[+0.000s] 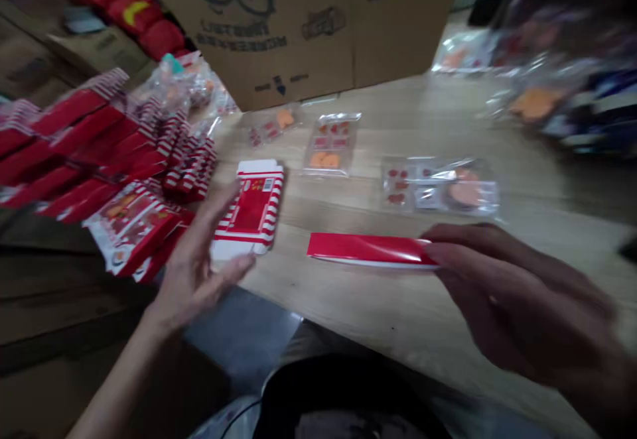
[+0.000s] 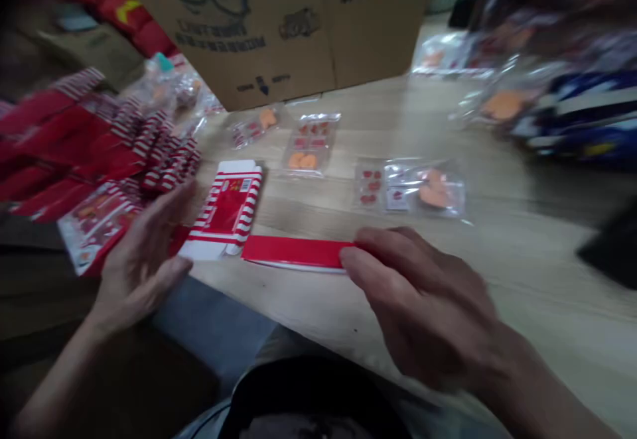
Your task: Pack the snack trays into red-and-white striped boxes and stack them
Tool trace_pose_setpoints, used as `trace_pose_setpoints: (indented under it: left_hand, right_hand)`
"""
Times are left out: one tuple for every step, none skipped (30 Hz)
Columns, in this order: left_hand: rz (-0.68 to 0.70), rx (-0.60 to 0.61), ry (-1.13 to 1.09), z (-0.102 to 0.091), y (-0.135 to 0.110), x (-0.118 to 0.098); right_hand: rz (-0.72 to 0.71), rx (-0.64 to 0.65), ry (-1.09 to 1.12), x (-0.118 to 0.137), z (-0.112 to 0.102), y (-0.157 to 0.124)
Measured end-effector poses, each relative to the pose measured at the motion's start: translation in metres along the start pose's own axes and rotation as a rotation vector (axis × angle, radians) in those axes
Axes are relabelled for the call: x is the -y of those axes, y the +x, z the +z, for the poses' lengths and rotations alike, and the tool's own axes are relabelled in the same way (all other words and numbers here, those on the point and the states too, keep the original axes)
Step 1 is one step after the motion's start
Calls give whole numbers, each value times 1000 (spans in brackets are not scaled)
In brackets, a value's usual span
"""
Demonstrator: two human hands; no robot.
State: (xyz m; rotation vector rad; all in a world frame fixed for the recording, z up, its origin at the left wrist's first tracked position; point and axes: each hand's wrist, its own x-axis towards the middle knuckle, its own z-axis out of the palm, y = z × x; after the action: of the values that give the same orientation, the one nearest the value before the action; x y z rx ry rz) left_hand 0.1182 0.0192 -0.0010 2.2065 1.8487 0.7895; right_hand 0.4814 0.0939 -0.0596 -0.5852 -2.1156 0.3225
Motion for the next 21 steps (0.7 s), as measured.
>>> trace_pose_setpoints:
  left_hand:
    - [122,19,-192,13,6,-17]
    - [218,41,-315,26,13,-31]
    - [296,50,-390,39,20,-43]
    - [363,44,-433,52,26,-51]
    - [415,18,-463,63,32,-56]
    - [457,-22,-488,71,37,-59]
    - [488,-66,-505,77,40,-60]
    - [511,-96,-507,81,43,-60]
    - [529,-107,-483,82,44,-60]
    - [544,-99,-436,81,45,-61]
    - [567,-86,-376,79,46,-63]
    - [593,-76,-311,76,48,-66]
    - [624,-81,-243,74,49,-70]
    - [651,-102,-182,73,50,-75]
    - [667,-134,-137,72,51,-80]
    - [671,-166,-115,73,52,-84]
    - [664,-190,-111,75,53,-88]
    - [651,-209,-117,77,53,-91]
    - [637,-224,-126,80,53,-93]
    - [622,-230,-127,82,53,-94]
    - [610,-233,-118,83,53,-95]
  right_hand:
    - [-13,2,-50,4,-8,0]
    - [-36,-5,-81,6,-12,0]
    - [-63,-17,-88,8,-14,2]
    - [-89,-24,-76,8,-14,3]
    - [-102,-14,-51,8,-13,5]
    - [-110,-2,-21,7,-13,7]
    - [-111,9,10,6,-13,10]
    - [-112,15,35,6,-14,12]
    - [-112,21,51,6,-16,14]
    - [-110,32,56,6,-19,16]
    - [-99,47,56,7,-22,19]
    - [-76,62,55,8,-24,21]
    - [-38,71,54,10,-25,23]
    - [5,69,60,11,-25,24]
    - [44,56,74,13,-24,25]
    - [68,38,91,13,-23,25]
    - [74,17,106,14,-22,24]
    - [63,1,118,13,-21,23]
    - [40,1,128,13,-20,23]
    - [17,15,133,12,-21,22]
    - [3,39,129,11,-22,22]
